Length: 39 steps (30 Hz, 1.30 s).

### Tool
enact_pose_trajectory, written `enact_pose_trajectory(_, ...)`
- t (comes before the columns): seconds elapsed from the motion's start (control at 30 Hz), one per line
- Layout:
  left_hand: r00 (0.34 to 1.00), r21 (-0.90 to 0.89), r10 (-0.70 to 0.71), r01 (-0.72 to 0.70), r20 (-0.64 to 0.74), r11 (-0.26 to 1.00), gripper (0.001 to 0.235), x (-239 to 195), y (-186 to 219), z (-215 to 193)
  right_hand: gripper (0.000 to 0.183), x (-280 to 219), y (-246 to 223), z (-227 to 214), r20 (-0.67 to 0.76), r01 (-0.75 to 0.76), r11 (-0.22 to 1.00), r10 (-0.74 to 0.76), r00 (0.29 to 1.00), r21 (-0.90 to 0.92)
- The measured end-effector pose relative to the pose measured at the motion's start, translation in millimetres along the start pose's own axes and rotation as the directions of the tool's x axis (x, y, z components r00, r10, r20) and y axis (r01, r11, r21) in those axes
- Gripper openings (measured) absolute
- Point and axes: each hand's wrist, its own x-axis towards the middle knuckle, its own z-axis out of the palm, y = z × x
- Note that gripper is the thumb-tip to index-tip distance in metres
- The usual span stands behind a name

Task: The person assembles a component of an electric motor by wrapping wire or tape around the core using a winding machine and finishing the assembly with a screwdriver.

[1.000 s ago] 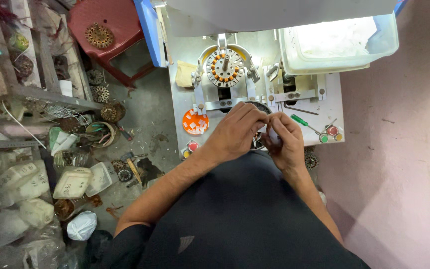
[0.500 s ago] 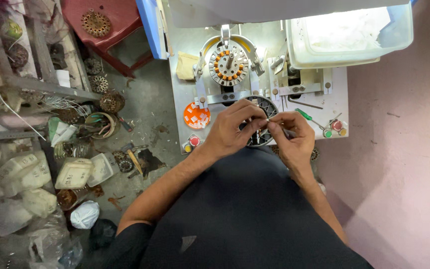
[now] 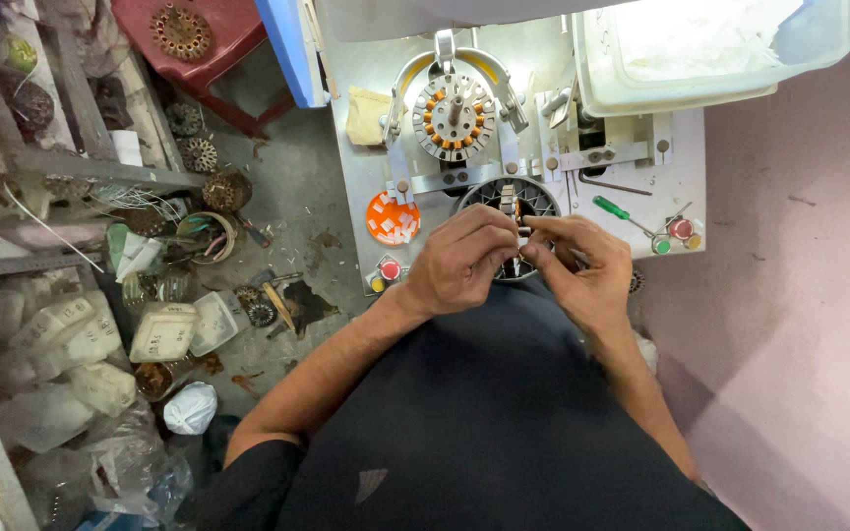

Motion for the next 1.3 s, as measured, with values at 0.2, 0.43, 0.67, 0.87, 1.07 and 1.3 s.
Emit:
enact_pose_trajectory(0.2, 1.000, 0.122, -0.001, 0.003, -0.015, 0.993, 0.032, 2, -11, -1, 0.021, 9, 1, 4, -0.002, -0.093, 0.995, 0.093, 0.996, 0.036)
enact_pose_trajectory(0.43, 0.788, 0.007, -0.545, 0.567, 0.287, 0.824, 0.117, -2, -36, 9, 0.019, 15, 18, 6, -0.057, -0.120, 0.992, 0.118, 0.991, -0.040)
enact_pose_trajectory(0.67, 0.885, -0.077, -0.431, 0.448, 0.174, 0.891, 0.101, -13, -50, 22, 0.017, 9, 30, 14, -0.051, -0.160, 0.986, 0.158, 0.986, -0.036)
enact_pose_trajectory(0.87, 0.922, -0.082, -0.364, 0.376, 0.132, 0.923, 0.105, -19, -50, 28, 0.015, 7, 36, 15, -0.030, -0.101, 0.995, 0.101, 0.994, -0.005)
enact_pose_trajectory(1.07, 0.941, -0.087, -0.314, 0.326, 0.130, 0.941, 0.103, -22, -49, 25, 0.009, 10, 30, 17, -0.026, -0.032, 0.994, 0.029, 0.999, -0.104)
enact_pose_trajectory(1.3, 0.943, -0.148, -0.318, 0.330, 0.102, 0.932, 0.075, -26, -49, 18, 0.014, 15, 16, 14, 0.042, 0.226, 0.930, -0.223, 0.974, -0.289)
